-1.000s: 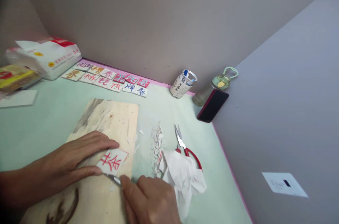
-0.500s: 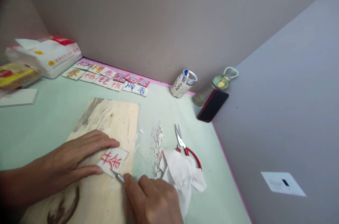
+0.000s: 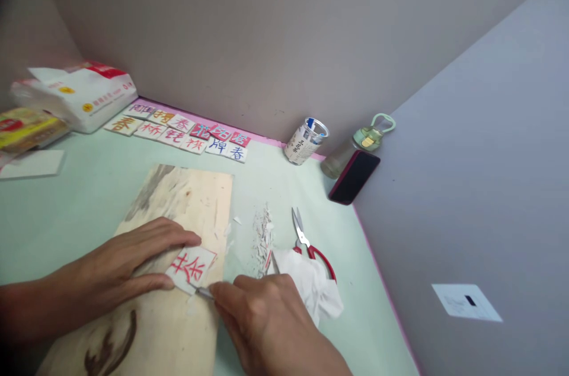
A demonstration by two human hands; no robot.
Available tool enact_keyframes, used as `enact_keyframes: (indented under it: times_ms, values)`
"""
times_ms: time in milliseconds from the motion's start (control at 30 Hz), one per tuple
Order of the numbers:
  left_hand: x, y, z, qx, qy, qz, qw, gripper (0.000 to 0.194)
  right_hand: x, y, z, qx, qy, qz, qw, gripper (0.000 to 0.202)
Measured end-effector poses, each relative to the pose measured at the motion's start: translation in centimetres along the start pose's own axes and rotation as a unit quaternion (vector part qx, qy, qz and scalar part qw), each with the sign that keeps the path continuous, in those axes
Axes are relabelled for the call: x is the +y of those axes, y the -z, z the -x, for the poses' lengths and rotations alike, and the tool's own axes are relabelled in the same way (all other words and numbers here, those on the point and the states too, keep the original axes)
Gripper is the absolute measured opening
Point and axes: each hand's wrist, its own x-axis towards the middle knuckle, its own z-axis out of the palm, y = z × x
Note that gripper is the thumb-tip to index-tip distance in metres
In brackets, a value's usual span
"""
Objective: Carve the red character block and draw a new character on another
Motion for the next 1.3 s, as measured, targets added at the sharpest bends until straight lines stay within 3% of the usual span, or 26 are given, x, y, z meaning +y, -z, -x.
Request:
enact_keyframes:
  times_ms: [233,400,567,700,767,933,1167,1300]
  values:
    - [-0.2,0.2,-0.3,0.001,-0.008,0.004,1.000,0.045,0.9,2.1,-1.4,-0.046,0.074,0.067,0.994,0.019]
    - [-0.2,0.4,-0.4,-0.012,0.004,0.008,1.000,0.043,1.2,1.8,-1.3,-0.042,0.125,0.083,0.988,0.024]
    - [-0.3,0.2,-0.1,-0.015,0.010,0.001,1.000,0.044,1.4,1.1,-0.2,-0.037,0.108,0.048,0.992,0.024]
    - [-0.3,0.2,-0.1,-0.011,-0.004,0.003,1.000,0.045,1.3,0.6,0.9,-0.064,0.081,-0.049,0.993,0.031]
    - [-0.3,0.3,-0.1,-0.013,-0.001,0.007,1.000,0.046,1.1,0.2,1.4,-0.042,0.077,-0.124,0.988,0.036]
    - [-0.6,0.4,0.0,-0.039,0.000,0.008,0.999,0.051,1.2,-1.3,2.4,0.083,0.004,-0.282,0.956,0.034]
    - [-0.4,0.2,0.6,-0.026,0.011,0.014,1.000,0.052,3.2,-4.0,1.8,0.162,-0.112,-0.326,0.925,0.026]
    - [0.5,0.5,0.2,-0.034,0.024,0.051,0.998,0.050,3.3,-4.9,1.3,0.210,-0.136,-0.306,0.918,0.030]
